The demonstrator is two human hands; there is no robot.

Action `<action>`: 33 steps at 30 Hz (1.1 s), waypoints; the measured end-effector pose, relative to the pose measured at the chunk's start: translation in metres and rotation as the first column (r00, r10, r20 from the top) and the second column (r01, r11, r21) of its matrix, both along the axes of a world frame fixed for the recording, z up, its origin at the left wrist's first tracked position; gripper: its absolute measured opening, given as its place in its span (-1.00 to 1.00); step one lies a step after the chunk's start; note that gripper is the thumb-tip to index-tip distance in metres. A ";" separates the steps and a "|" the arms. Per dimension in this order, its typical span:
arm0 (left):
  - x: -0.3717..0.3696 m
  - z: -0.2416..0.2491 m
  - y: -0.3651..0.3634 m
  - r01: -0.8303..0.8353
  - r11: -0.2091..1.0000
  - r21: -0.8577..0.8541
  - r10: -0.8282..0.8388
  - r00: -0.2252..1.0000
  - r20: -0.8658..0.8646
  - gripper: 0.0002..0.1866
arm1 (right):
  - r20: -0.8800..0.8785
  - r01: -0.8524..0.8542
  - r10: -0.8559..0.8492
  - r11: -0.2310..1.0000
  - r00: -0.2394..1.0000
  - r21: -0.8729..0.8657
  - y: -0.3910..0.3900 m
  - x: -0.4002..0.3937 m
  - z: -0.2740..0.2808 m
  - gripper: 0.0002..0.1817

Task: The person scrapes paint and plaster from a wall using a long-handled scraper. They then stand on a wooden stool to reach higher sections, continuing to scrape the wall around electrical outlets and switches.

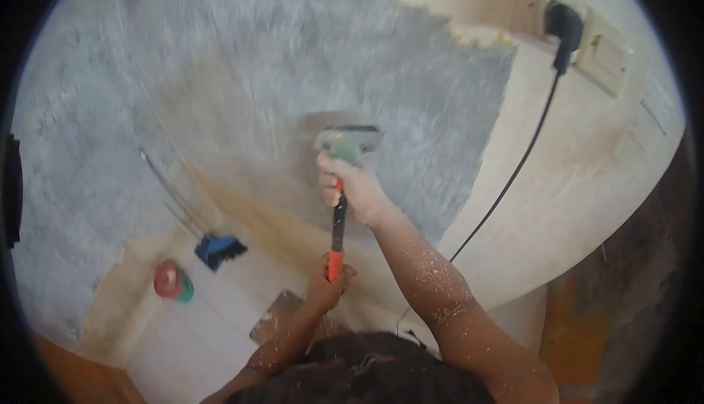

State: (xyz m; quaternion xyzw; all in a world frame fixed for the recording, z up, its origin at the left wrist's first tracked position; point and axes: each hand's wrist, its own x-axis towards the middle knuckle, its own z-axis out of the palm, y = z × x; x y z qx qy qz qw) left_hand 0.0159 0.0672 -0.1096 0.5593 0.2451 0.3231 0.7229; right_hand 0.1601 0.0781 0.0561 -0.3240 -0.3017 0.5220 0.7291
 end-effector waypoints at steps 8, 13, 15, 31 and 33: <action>-0.104 -0.080 -0.018 -0.294 0.956 -0.014 0.238 0.799 -0.552 -0.79 | 0.271 -0.091 0.255 0.862 0.928 -0.499 0.024 -0.094 -0.182 -0.86; -0.139 -0.093 -0.029 -0.387 0.922 0.016 0.334 0.773 -0.540 -0.78 | 0.136 -0.240 0.432 0.706 0.892 -0.667 0.030 -0.135 -0.251 -0.83; -0.154 -0.124 -0.031 -0.412 0.910 0.043 0.356 0.723 -0.592 -0.72 | 0.049 -0.290 0.429 0.687 0.902 -0.666 0.032 -0.154 -0.271 -0.84; -0.216 -0.222 -0.038 -0.042 0.994 -0.099 -0.066 0.490 -0.869 -0.53 | -0.129 -0.257 0.414 0.271 0.901 -0.928 0.010 -0.175 -0.440 -0.93; -0.219 -0.218 -0.021 0.029 0.957 -0.287 -0.277 0.374 -0.885 -0.49 | -0.139 -0.253 0.374 0.275 0.917 -0.928 0.006 -0.175 -0.446 -0.92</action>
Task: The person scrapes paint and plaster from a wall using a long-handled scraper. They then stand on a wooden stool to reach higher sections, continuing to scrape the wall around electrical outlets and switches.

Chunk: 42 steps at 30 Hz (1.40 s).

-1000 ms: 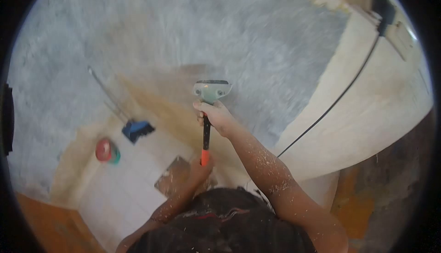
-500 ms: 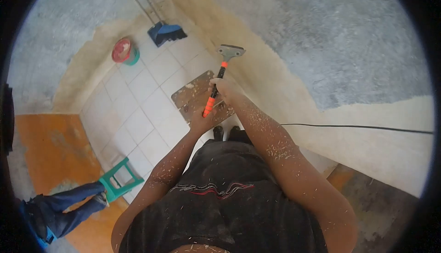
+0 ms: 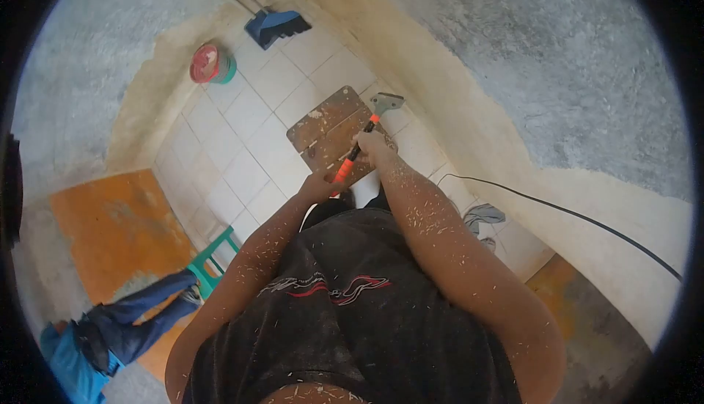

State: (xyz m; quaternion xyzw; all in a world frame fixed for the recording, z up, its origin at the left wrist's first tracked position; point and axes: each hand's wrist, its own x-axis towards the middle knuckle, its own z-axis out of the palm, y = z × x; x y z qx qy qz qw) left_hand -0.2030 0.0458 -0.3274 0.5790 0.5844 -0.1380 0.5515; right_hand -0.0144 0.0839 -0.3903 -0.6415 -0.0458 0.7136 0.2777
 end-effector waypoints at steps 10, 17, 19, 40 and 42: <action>-0.050 -0.061 0.088 0.811 0.041 0.584 -0.818 0.362 -0.446 -0.46 | 0.769 -0.030 0.120 0.991 0.628 -0.130 -0.016 -0.032 -0.067 -0.71; -0.056 -0.112 0.187 0.725 0.654 0.216 -0.707 0.688 -0.165 -0.56 | 0.739 0.182 -0.005 0.970 0.673 -0.159 0.007 -0.070 -0.045 -0.63; -0.058 -0.107 0.208 0.788 0.559 0.257 -0.748 0.614 -0.252 -0.53 | 0.804 0.231 -0.040 0.965 0.593 -0.122 0.012 -0.077 -0.041 -0.62; -0.032 -0.159 0.231 0.590 0.805 0.058 -0.580 0.804 -0.132 -0.41 | 0.843 0.593 -0.206 0.790 0.497 -0.156 -0.043 -0.102 -0.109 -0.66; -0.031 -0.168 0.231 0.574 0.813 0.097 -0.565 0.819 -0.104 -0.41 | 0.826 0.632 -0.234 0.754 0.513 -0.178 -0.036 -0.103 -0.116 -0.64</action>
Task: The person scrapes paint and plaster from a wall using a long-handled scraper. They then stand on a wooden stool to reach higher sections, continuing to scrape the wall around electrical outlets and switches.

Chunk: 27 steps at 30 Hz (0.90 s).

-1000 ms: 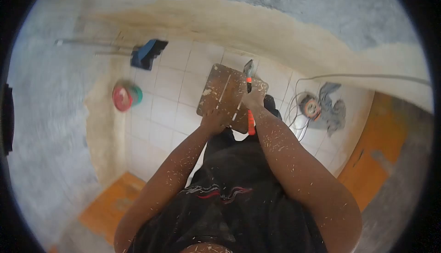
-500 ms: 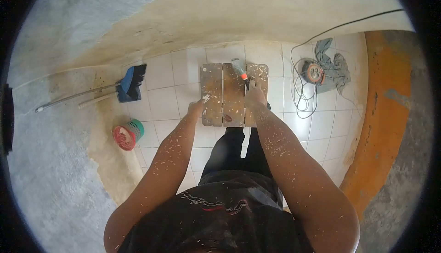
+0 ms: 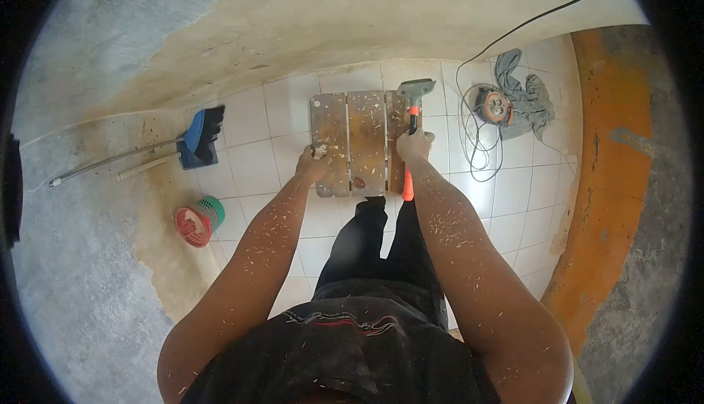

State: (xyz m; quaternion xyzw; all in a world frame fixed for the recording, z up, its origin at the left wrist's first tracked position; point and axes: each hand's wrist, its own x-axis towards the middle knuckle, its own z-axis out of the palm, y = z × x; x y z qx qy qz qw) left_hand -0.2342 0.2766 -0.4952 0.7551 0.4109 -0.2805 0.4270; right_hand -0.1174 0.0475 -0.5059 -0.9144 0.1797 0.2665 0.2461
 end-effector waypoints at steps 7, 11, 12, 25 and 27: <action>0.001 -0.024 -0.003 -0.034 0.999 0.022 0.034 0.999 0.021 -0.46 | 0.042 0.053 -0.046 0.980 0.998 -0.192 0.007 0.004 0.002 -0.60; 0.005 -0.045 0.000 -0.141 0.989 -0.049 0.138 0.989 -0.045 -0.47 | -0.047 -0.006 0.008 0.999 0.999 0.033 -0.019 0.012 -0.021 -0.59; 0.007 -0.039 0.000 -0.191 0.976 -0.102 0.184 0.980 -0.076 -0.44 | -0.040 -0.005 0.006 0.999 0.999 0.036 -0.022 0.013 -0.015 -0.59; 0.080 -0.033 -0.071 -0.369 0.813 -0.450 0.357 0.927 -0.116 -0.23 | -0.025 0.014 -0.012 0.998 1.000 0.059 -0.104 0.063 0.017 -0.57; 0.095 -0.012 -0.090 -0.318 0.865 -0.388 0.284 0.948 -0.143 -0.23 | -0.005 -0.003 0.003 1.000 1.000 0.013 -0.121 0.079 0.020 -0.55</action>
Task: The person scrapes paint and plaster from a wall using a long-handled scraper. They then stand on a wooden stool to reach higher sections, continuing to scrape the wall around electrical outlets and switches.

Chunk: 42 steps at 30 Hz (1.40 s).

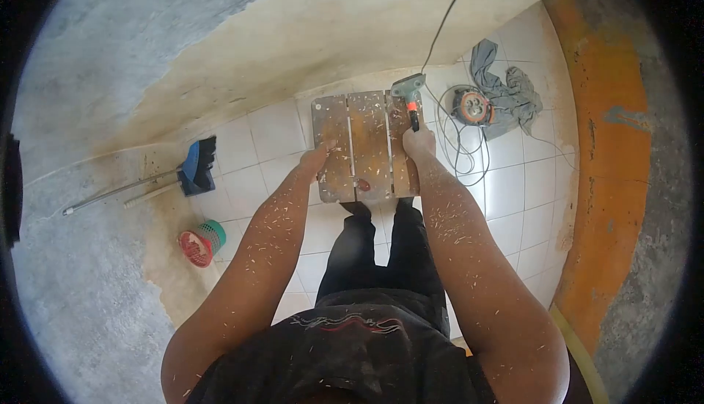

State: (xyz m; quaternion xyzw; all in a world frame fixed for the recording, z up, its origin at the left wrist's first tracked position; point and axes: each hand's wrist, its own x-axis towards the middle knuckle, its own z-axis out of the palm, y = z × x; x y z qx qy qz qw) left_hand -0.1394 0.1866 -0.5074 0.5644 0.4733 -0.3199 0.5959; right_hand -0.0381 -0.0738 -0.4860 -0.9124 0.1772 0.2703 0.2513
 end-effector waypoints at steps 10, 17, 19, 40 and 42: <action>0.017 -0.006 -0.083 0.482 0.846 0.227 -0.465 0.876 -0.126 -0.41 | -0.102 -0.110 0.113 0.993 0.988 0.029 -0.068 0.035 -0.010 -0.45; -0.022 -0.037 -0.091 0.412 0.819 0.398 -0.403 0.908 -0.112 -0.46 | -0.334 -0.170 0.177 0.984 0.926 0.049 -0.091 0.019 -0.014 -0.47; -0.023 -0.026 -0.103 0.388 0.801 0.457 -0.365 0.920 -0.142 -0.49 | -0.342 -0.151 0.153 0.988 0.927 0.033 -0.096 0.010 -0.012 -0.46; -0.042 0.056 -0.093 0.416 0.745 0.521 -0.586 0.782 0.213 -0.47 | -0.064 -0.322 0.329 0.942 0.942 0.097 -0.071 -0.033 0.056 -0.40; -0.053 0.072 -0.098 0.398 0.716 0.574 -0.603 0.767 0.221 -0.50 | -0.108 -0.329 0.339 0.939 0.934 0.101 -0.058 -0.037 0.067 -0.37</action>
